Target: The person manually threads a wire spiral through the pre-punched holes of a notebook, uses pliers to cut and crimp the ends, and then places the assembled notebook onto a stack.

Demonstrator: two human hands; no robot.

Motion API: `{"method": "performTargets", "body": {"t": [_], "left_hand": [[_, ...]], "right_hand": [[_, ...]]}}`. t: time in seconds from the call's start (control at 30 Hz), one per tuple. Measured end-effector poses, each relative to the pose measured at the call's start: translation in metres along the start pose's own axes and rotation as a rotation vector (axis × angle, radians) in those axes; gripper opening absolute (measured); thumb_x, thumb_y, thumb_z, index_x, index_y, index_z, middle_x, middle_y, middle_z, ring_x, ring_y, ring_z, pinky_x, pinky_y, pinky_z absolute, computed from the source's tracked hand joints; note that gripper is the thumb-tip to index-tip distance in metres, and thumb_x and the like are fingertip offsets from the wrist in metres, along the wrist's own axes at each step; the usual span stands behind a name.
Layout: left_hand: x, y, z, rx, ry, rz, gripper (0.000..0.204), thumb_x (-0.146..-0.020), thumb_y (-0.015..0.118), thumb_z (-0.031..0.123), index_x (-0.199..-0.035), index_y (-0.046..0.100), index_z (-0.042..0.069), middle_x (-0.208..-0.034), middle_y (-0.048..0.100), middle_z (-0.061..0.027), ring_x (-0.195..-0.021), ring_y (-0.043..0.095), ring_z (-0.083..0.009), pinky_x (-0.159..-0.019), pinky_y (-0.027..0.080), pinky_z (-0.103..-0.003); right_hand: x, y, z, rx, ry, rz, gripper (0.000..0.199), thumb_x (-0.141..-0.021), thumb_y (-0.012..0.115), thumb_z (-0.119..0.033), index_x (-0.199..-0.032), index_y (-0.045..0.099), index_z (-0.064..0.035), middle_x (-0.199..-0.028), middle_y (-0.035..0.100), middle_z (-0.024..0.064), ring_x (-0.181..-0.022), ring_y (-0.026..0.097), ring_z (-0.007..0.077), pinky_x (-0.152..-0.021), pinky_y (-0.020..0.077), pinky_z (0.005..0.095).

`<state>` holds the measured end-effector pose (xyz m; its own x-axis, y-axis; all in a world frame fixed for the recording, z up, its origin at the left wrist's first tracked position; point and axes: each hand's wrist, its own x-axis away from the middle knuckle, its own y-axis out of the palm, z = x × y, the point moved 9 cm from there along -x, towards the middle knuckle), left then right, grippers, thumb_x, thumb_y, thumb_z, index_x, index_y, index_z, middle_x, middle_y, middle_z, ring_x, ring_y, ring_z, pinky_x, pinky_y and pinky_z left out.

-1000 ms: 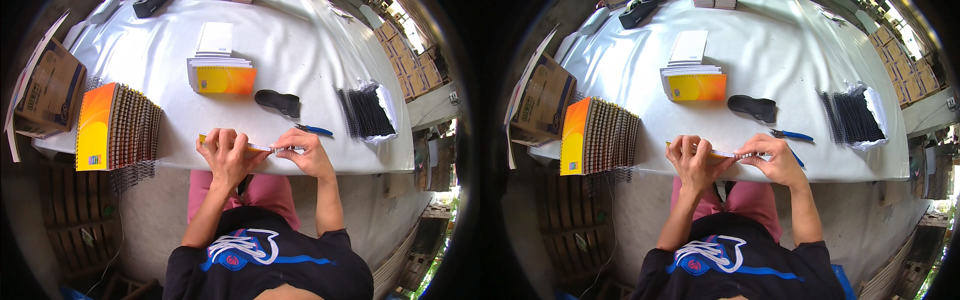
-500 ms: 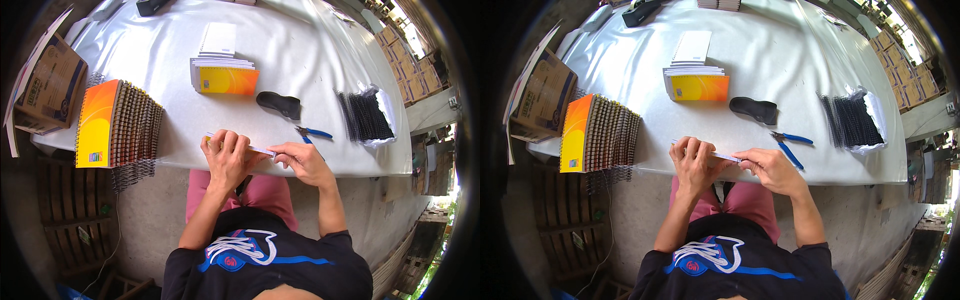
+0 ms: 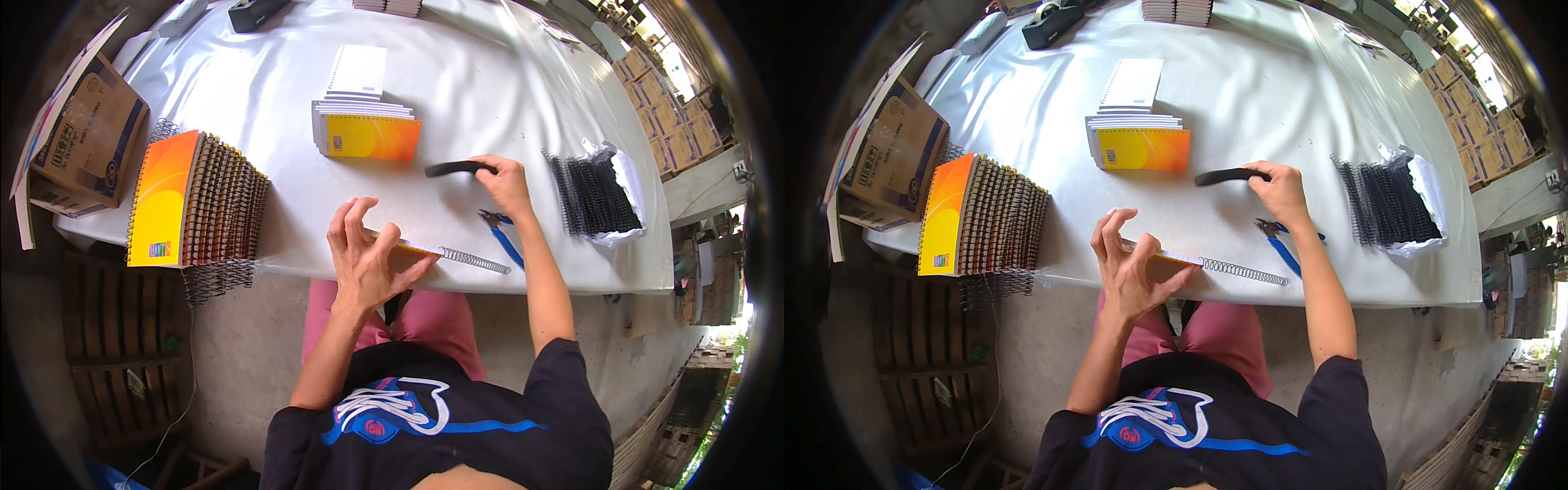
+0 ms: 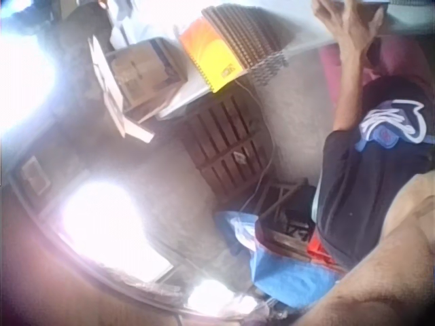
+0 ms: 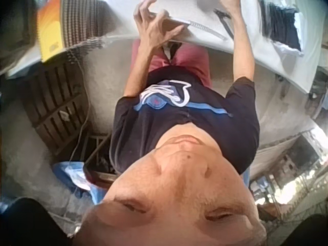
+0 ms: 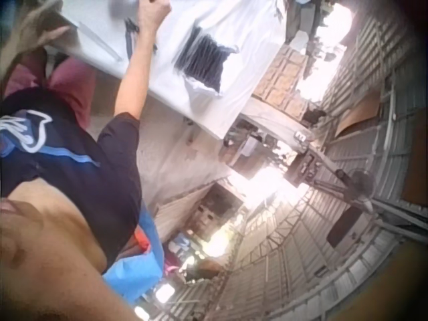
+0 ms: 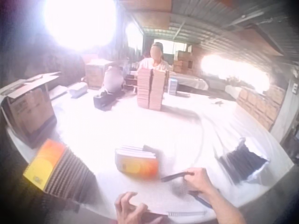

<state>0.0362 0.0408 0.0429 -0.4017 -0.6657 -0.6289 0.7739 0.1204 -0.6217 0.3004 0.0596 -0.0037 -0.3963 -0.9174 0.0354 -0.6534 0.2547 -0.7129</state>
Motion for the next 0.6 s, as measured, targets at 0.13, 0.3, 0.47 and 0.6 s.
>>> {"method": "performTargets", "body": {"t": [0.13,0.3,0.47,0.6], "left_hand": [[0.003,0.003,-0.004,0.016,-0.021,-0.030,0.049,-0.060,0.080,0.045,-0.070,0.054,0.005,-0.122,0.040,-0.0167,-0.121,0.031,-0.0388,-0.098,0.033,-0.049],[0.003,0.005,-0.002,0.047,-0.004,-0.029,0.048,-0.060,0.081,0.044,-0.069,0.054,0.005,-0.122,0.041,-0.0166,-0.123,0.029,-0.0391,-0.100,0.031,-0.049],[0.001,0.006,0.000,0.052,0.031,-0.072,0.048,-0.059,0.081,0.044,-0.069,0.055,0.005,-0.123,0.041,-0.0173,-0.126,0.027,-0.0402,-0.101,0.029,-0.049],[0.000,0.011,-0.003,0.053,0.056,-0.078,0.048,-0.056,0.082,0.045,-0.070,0.056,0.006,-0.124,0.040,-0.0182,-0.127,0.026,-0.0410,-0.101,0.029,-0.049]], "right_hand": [[0.051,0.023,-0.055,-1.500,-0.393,-0.518,0.011,-0.078,0.064,-0.002,-0.087,0.069,0.0034,-0.086,0.069,0.0146,-0.077,0.068,0.0201,-0.078,0.0539,0.0326],[0.070,0.047,-0.055,-0.893,-0.265,-0.508,0.019,-0.068,0.062,0.011,-0.082,0.071,0.0016,-0.081,0.070,0.0127,-0.075,0.066,0.0157,-0.074,0.0523,0.0278],[0.056,0.037,-0.049,-0.292,-0.201,-0.340,0.021,-0.066,0.061,0.014,-0.078,0.072,0.0012,-0.079,0.070,0.0128,-0.076,0.067,0.0174,-0.074,0.0535,0.0294],[0.074,0.032,-0.085,-0.677,-0.454,-0.410,0.021,-0.070,0.058,0.012,-0.081,0.072,0.0004,-0.080,0.071,0.0117,-0.073,0.066,0.0142,-0.071,0.0523,0.0264]]}}
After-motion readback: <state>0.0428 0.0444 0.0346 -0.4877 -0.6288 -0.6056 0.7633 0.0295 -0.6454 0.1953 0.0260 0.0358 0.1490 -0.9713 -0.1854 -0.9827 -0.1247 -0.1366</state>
